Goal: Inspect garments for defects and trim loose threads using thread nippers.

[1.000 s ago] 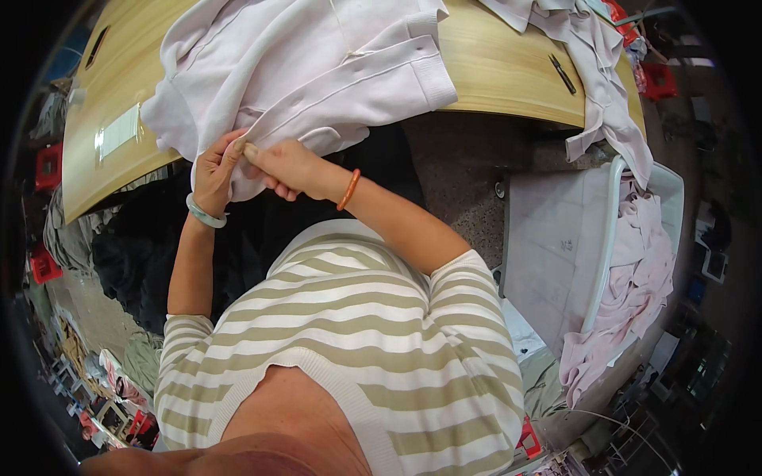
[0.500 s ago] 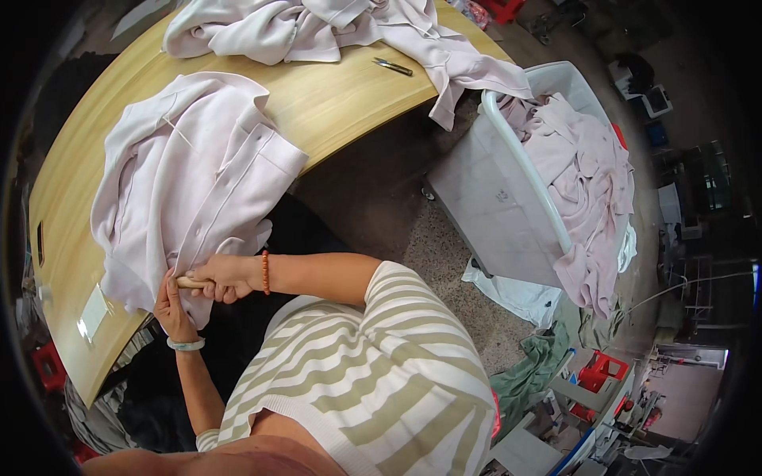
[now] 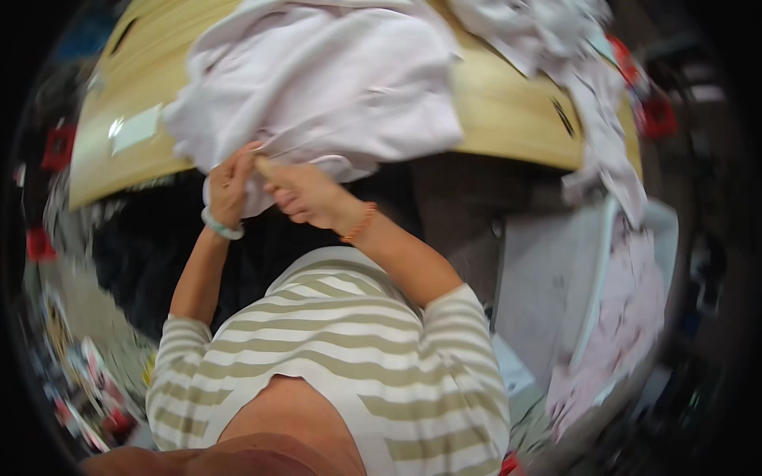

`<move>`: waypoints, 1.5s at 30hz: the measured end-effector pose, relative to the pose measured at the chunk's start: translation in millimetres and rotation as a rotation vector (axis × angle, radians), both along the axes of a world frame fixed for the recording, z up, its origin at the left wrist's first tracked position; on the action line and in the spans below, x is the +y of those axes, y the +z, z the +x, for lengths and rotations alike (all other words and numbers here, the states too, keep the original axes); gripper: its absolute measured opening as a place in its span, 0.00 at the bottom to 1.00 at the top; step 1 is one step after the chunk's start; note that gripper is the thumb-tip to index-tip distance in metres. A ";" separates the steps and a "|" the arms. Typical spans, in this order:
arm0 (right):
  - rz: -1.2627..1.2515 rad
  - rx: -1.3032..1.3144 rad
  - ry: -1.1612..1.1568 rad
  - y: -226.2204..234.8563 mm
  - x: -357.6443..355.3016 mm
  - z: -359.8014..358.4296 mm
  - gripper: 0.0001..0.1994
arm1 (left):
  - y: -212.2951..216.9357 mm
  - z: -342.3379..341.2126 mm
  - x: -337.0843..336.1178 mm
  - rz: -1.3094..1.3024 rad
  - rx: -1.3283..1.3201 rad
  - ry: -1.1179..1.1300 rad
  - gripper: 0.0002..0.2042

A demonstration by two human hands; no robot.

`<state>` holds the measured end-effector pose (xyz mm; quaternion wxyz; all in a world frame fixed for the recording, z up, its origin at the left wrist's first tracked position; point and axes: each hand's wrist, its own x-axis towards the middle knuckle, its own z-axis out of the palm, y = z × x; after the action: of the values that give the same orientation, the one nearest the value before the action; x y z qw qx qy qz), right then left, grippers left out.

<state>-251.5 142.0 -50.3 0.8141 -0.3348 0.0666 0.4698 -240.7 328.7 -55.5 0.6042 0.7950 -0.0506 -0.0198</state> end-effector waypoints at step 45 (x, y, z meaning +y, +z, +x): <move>-1.140 -1.570 -0.099 44.7 13.6 -10.8 0.10 | 17.2 -10.0 59.0 -0.391 0.284 -0.050 0.15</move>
<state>-262.3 155.6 -5.6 0.3613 -0.8939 -0.2641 -0.0250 -250.7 387.7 -38.3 0.7469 0.6507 0.0124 -0.1363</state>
